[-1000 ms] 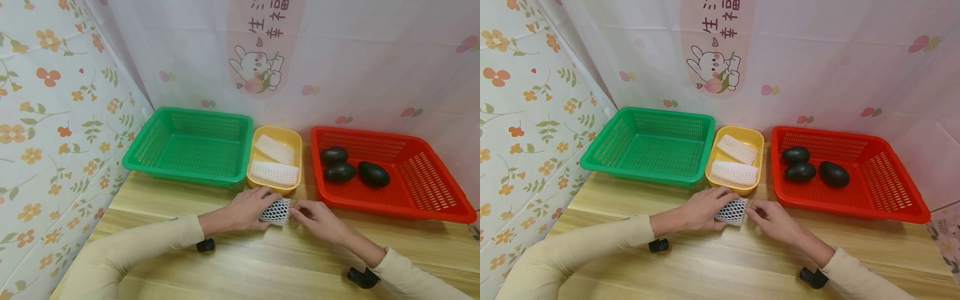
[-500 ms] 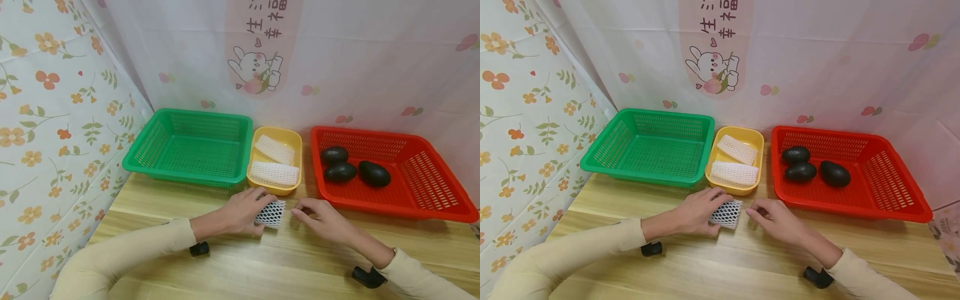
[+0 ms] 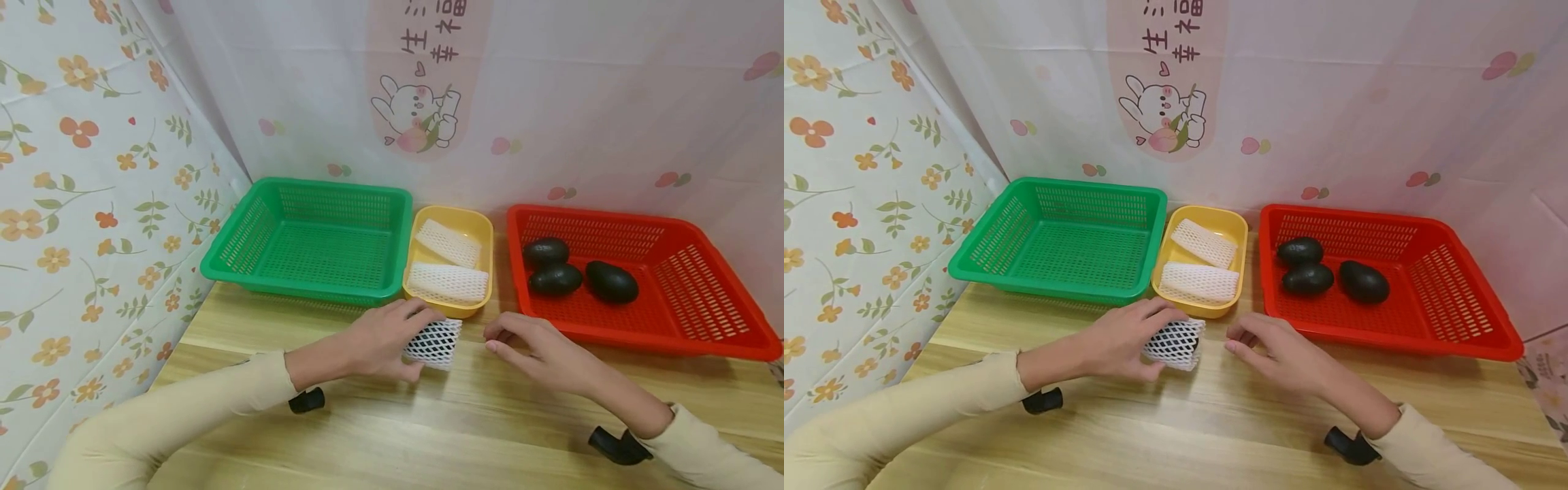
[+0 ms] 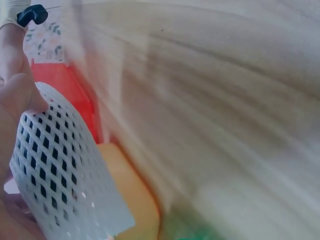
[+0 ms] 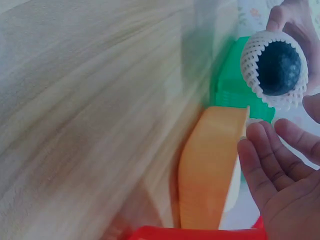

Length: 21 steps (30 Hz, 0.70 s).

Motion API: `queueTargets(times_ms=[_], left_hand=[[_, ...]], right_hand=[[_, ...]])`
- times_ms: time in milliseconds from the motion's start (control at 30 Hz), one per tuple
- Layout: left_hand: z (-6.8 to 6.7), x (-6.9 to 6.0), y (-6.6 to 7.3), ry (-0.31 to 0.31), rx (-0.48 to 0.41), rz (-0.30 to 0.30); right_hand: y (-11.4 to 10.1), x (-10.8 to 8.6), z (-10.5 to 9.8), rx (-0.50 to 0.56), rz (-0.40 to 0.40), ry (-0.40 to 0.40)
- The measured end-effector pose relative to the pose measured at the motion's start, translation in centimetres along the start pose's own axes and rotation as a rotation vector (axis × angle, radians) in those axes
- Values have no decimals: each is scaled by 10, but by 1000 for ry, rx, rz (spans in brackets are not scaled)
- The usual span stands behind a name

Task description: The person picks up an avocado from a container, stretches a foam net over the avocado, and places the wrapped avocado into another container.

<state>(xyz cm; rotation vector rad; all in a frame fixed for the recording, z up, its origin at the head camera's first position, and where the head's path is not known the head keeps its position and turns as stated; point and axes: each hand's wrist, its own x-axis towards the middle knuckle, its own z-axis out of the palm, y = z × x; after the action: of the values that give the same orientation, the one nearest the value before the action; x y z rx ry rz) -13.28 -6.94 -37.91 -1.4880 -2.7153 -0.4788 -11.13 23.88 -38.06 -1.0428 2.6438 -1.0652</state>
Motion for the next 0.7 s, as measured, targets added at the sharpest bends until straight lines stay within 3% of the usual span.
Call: queueTargets(times_ms=[300,467,700], left_hand=[[-20,-1,0,95,10,77],[-30,-3,-2,151,1,82],[-44,-4,-8,184,14,81]], right_hand=[[-3,-1,-14,-36,-102,90],[-2,0,-23,-66,-130,129],[1,1,-33,-104,-143,140]])
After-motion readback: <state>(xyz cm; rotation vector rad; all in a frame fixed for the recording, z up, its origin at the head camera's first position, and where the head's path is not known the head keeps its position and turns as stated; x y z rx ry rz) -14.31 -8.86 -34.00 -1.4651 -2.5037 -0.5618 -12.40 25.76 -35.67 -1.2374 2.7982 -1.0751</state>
